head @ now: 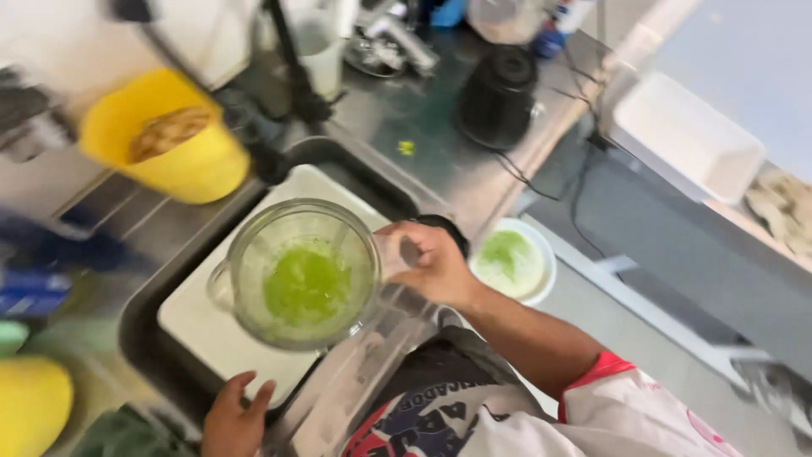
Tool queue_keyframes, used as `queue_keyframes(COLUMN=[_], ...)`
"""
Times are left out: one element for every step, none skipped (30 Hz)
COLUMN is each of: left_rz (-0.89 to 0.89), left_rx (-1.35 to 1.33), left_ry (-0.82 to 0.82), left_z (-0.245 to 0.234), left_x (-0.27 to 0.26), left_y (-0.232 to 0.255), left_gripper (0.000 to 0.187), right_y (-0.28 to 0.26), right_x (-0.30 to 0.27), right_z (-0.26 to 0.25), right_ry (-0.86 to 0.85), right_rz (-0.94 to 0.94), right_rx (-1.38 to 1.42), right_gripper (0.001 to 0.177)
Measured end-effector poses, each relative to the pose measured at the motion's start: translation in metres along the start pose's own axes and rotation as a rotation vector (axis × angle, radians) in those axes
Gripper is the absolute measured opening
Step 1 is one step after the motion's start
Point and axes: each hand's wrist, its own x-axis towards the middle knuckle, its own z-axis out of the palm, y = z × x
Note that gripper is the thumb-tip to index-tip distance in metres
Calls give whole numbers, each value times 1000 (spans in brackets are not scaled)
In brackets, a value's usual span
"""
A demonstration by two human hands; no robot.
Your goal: Blending parsley in a blender, pouring the mixture into a bowl, and rinsing the blender jar and a tray in the sink.
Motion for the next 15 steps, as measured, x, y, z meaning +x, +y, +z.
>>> queue_keyframes(left_rz=[-102,-86,-96,-114,-106,-233,-363,-361,-327,-298,-302,-274,-247,-256,-205], left_rx=[91,109,115,125,148,198,250,264,338,407,416,389,360,369,379], left_ry=[-14,-35,10,47,19,-102,-218,-230,-243,-252,-259,-271,-282,-288,-250], left_z=[-3,-5,-7,-8,-22,-36,-49,-41,-34,-27,-23,-18,-13,-2,9], left_x=[4,4,6,2,-1,-5,-7,-5,-3,-3,-7,-12,-16,-18,-19], left_y=[-1,5,12,17,57,96,137,149,162,174,191,209,227,230,233], left_gripper=[68,68,66,63,63,70,77,77,77,78,78,75,72,72,69], right_y=[-20,-29,-37,-45,-52,-59,-67,-69,-73,-76,-70,-64,-58,-43,-28], right_x=[-3,-11,-19,-30,-51,-70,-89,-111,-133,-154,-174,-194,-214,-227,-241], right_z=[-14,-34,-54,-74,-96,-117,-138,-162,-185,-209,-227,-245,-264,-275,-287], right_ry=[-13,15,10,7,35,115,196,212,219,218,224,291,355,357,424], right_rz=[-94,-80,-194,-298,-275,-205,-136,-125,-161,-197,-187,-165,-141,-128,-62], right_rx=[-39,-47,26,101,95,163,229,228,143,61,65,-29,-124,-117,-125], right_gripper=[44,44,43,43,43,45,47,47,60,73,73,70,68,68,61])
